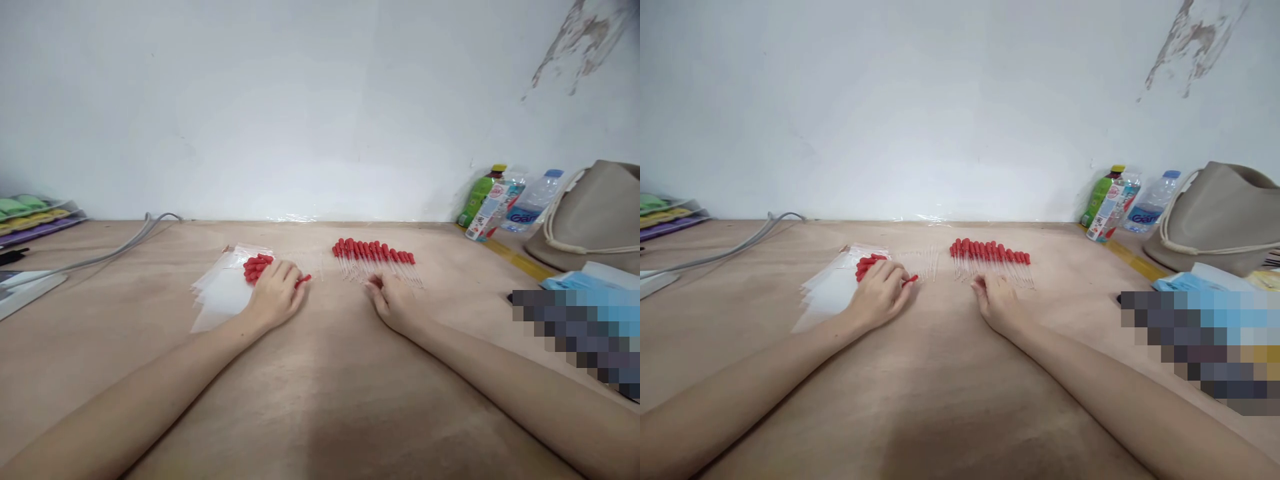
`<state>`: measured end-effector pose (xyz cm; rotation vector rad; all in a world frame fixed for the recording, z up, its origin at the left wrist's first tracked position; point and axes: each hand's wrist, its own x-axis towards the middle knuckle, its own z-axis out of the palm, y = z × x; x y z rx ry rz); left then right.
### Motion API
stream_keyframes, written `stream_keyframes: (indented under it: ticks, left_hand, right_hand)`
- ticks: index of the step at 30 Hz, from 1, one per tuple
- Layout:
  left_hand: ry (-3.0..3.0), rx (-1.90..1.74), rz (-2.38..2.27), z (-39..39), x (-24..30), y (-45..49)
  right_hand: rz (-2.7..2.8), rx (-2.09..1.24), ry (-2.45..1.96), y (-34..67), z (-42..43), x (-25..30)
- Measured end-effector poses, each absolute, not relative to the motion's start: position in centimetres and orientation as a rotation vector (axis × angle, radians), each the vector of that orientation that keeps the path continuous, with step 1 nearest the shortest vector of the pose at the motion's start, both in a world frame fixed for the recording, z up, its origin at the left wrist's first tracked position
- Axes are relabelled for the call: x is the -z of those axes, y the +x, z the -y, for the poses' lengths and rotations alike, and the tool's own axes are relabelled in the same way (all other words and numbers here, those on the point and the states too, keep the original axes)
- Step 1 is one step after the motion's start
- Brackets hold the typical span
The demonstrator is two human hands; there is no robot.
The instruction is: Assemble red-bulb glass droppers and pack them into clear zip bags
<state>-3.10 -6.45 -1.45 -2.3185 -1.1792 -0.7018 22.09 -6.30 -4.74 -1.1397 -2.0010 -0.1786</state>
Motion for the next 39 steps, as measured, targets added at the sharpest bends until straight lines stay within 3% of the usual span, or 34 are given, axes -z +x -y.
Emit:
stream_keyframes:
  ticks: [7, 22, 39]
  left_hand:
    - [-2.711, 0.723, 1.222, 8.3, 2.1, -1.4]
    - [-2.748, 1.064, 1.151, 7.1, 2.4, -1.1]
    - [-3.018, 1.014, 1.264, 8.1, 2.4, -1.4]
  right_hand:
    - [2.172, 0.154, -0.971, 22.4, 7.5, 4.2]
    - [2.217, -0.010, -0.869, 20.9, 8.2, 3.4]
    - [2.301, -0.001, -0.824, 21.0, 7.9, 3.7]
